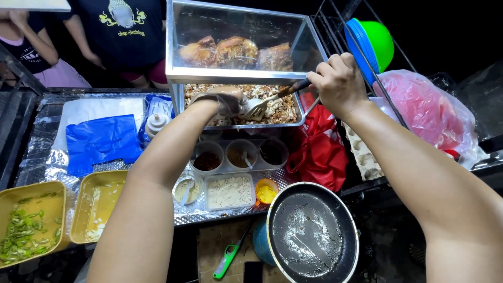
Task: The person puts on a disposable glove and scoops cooked rice and meat into a frying pan. They ignite a portable gas burner and stir-fry the mixture with a spatula, adding a cracked egg and seasonings. The person continues to stir the contents in the pan over the flame.
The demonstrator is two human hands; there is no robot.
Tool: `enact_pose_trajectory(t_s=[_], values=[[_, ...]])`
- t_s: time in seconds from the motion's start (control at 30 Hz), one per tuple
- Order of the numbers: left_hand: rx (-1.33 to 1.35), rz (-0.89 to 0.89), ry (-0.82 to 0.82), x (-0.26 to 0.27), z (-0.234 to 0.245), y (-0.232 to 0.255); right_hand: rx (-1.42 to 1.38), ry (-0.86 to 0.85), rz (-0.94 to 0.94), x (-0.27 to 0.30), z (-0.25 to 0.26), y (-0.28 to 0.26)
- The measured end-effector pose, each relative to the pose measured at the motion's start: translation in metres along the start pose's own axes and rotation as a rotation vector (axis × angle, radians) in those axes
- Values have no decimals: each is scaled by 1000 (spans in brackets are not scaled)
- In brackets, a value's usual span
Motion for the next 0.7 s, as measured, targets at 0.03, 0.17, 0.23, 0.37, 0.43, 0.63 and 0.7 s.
enact_pose_trajectory(t_s=[0.03,0.17,0.23,0.37,0.43,0.63,0.7], values=[[36,15,-31,6,0,-2,-2,18,-2,-1,0,2],[145,70,-135,25,3,-9,105,-55,89,-37,50,10],[240,91,-109,29,4,-12,112,-27,114,-44,57,12],[364,107,-63,24,1,-19,148,21,187,-60,77,7],[436,140,-47,3,-5,-39,147,13,180,-57,76,5],[830,78,-46,-60,-26,-93,162,-29,124,-50,88,4],[795,124,-35,-54,-23,-81,178,-44,95,-40,82,6]])
Point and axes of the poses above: each hand's wrist, its own x-axis away from the middle knuckle, its own z-axis out of the back of the hand, y = z × x, the point moved 8 cm from there along -x, towards the middle knuckle, and after that the axes turned 12 degrees about x, right-handed, at the moved point
